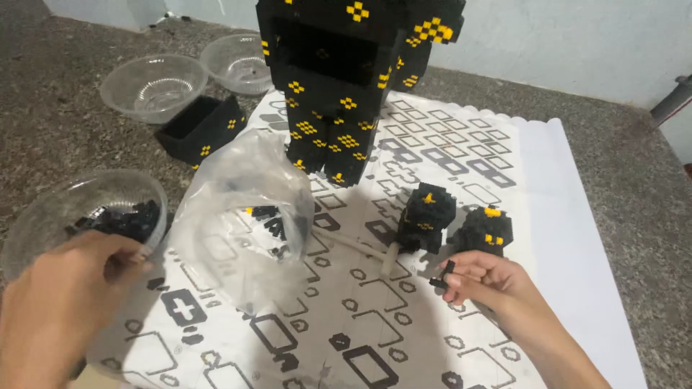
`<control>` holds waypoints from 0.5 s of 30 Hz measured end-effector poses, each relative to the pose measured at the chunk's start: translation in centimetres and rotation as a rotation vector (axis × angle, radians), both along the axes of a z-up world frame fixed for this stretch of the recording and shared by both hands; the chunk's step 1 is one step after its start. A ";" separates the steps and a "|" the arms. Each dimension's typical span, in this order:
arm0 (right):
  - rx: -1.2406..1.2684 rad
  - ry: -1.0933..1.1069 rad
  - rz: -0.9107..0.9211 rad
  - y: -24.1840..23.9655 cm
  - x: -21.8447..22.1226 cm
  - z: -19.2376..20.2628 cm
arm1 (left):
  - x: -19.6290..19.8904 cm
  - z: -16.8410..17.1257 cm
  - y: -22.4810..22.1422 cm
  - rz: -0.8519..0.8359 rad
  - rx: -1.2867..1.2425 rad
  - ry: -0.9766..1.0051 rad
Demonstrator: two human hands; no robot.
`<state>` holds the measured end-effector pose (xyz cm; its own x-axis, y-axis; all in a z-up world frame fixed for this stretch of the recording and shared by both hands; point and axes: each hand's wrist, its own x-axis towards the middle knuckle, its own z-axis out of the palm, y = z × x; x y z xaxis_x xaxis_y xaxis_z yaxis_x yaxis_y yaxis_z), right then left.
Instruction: Assembling a toy model using small interlocking blocks
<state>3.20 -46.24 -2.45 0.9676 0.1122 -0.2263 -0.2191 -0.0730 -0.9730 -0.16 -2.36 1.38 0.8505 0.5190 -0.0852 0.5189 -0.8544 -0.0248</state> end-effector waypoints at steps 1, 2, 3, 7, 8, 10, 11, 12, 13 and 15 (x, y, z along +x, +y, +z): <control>-0.002 -0.003 -0.006 0.1 0.0 0.1 | -0.4 -1.0 0.2 -0.006 -0.002 -0.003; -0.004 0.006 -0.015 0.1 0.0 0.3 | -0.9 -1.9 0.3 -0.083 0.048 -0.182; -0.006 0.021 -0.024 0.1 -0.1 0.4 | -1.4 -2.9 0.4 -0.151 0.100 -0.359; -0.007 -0.012 -0.004 0.0 -0.1 0.3 | -3.0 -0.4 -3.8 -0.355 0.085 -0.480; -0.007 -0.006 -0.001 0.0 -0.1 0.4 | -3.7 0.7 -5.5 -0.402 0.101 -0.547; -0.006 0.002 -0.002 0.1 -0.2 0.6 | -4.6 2.3 -7.8 -0.452 0.116 -0.615; -0.006 0.018 -0.017 0.1 -0.2 0.8 | -4.8 2.8 -8.5 -0.709 -0.052 -0.714; -0.005 0.033 -0.033 0.2 -0.2 1.0 | -5.0 3.4 -9.2 -0.965 -0.231 -0.814; -0.005 0.032 -0.035 0.0 -0.2 0.9 | -4.1 2.8 -9.8 -0.967 -0.232 -0.815; -0.001 -0.020 0.004 -0.2 -0.2 0.7 | -2.4 1.5 -11.1 -0.762 -0.325 0.321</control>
